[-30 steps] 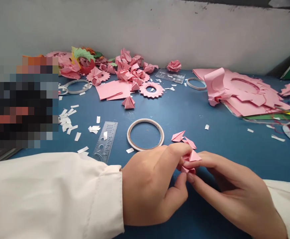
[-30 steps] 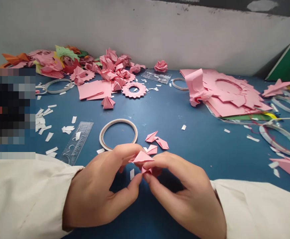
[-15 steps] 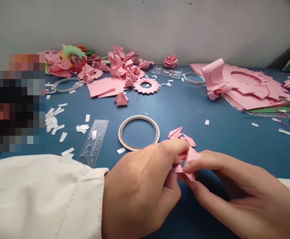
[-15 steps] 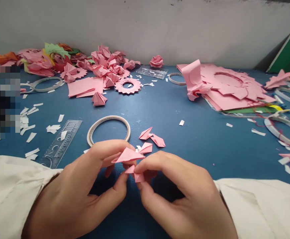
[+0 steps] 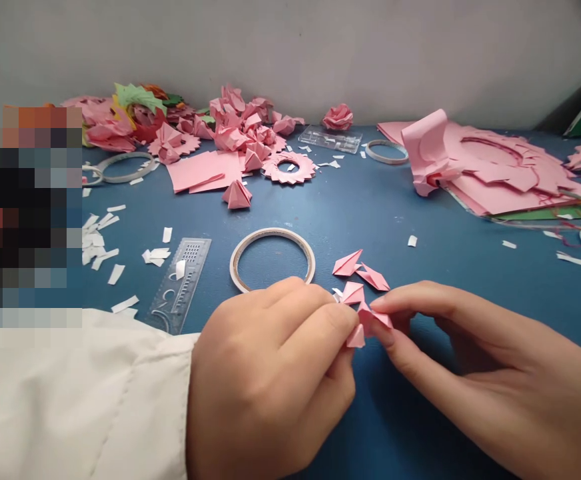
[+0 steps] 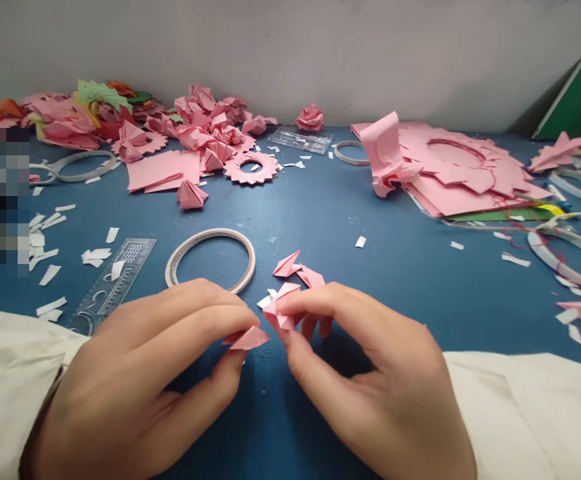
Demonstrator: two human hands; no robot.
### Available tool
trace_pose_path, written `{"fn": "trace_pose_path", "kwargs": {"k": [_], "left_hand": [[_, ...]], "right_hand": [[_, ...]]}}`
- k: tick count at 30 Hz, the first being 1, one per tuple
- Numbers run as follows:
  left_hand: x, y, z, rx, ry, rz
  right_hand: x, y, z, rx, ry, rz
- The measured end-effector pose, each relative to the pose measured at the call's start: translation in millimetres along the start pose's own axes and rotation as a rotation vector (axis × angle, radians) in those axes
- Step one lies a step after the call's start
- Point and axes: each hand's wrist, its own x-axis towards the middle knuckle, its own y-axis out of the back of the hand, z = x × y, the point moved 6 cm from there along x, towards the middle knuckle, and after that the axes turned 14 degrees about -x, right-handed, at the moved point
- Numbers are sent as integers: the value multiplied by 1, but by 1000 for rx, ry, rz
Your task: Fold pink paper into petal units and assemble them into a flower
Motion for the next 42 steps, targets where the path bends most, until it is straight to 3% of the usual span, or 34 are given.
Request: {"fn": "trace_pose_path", "kwargs": {"k": [11,20,24,28,37,42], "left_hand": [[-2,-7,3,100,-107,12],[-1,-7,-2,18,25,50],[-2,-3,-1,52,20,100],[-1,-3,-3,7,42,34],[-3,-5,5,129,-212,-68],[-6,-4,6,185,-199,-53]], "right_hand": [[-29,-15,-2,-75,75,31],[-36,-13,3,-75,48,52],[-42,-13,13,-89,-22,-5],[-45,-11,21,-83,-38,-23],[-41,-12,18,-67,-59,-21],[-39,-13,4,-21,4,24]]}}
